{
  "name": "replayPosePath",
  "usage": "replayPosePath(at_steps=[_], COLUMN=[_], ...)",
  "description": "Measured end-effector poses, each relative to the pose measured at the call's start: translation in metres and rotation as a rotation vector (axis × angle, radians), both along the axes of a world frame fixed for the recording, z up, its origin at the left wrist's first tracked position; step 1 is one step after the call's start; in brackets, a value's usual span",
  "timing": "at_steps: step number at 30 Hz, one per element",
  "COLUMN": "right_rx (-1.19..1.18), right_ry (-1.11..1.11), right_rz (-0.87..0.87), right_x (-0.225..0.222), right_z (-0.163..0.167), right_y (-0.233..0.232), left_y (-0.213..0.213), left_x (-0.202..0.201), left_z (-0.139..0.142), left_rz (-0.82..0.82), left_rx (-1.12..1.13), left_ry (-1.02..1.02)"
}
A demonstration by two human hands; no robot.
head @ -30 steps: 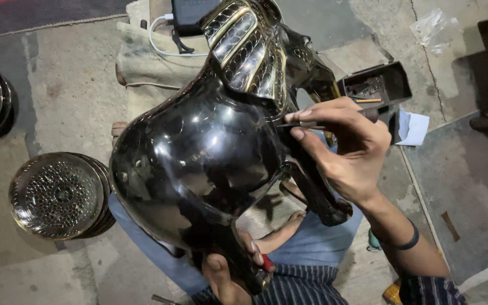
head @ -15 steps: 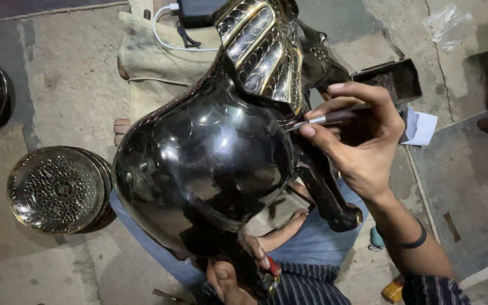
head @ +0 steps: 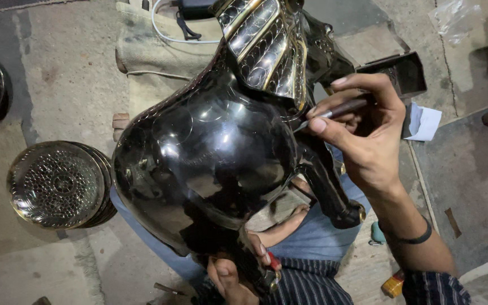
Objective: The person sits cross-legged on the floor and uses a small metal tool to polish and refine the surface of a shiny metal elephant statue. They rotate the statue to access different areas, including the back, sides, and legs, while applying the tool to smooth or clean the surface.
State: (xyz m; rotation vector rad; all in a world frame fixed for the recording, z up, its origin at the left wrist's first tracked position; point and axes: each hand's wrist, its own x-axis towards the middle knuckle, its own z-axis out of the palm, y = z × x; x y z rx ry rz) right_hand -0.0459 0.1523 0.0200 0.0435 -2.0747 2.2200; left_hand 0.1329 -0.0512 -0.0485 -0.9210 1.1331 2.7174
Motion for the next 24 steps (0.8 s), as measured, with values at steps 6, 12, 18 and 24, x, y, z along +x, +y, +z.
replayPosePath(at_steps=[6, 12, 18, 24], right_rx=[-0.018, -0.056, -0.083, -0.041], right_ry=[0.027, -0.001, -0.069, -0.05], right_rz=[0.002, -0.023, -0.016, -0.012], right_x=[0.0007, -0.005, -0.0057, -0.0047], right_z=[-0.0014, -0.0054, -0.0051, -0.002], right_y=[0.0004, 0.0004, 0.0032, 0.0019], left_y=[0.0038, -0.0026, -0.001, -0.0001], left_x=[-0.0007, 0.0014, -0.0011, -0.0011], left_z=[0.0054, 0.0015, -0.0033, -0.003], left_rz=[0.018, -0.061, -0.017, 0.009], left_rx=[-0.072, -0.068, -0.052, -0.016], left_ry=[0.024, 0.076, 0.056, 0.155])
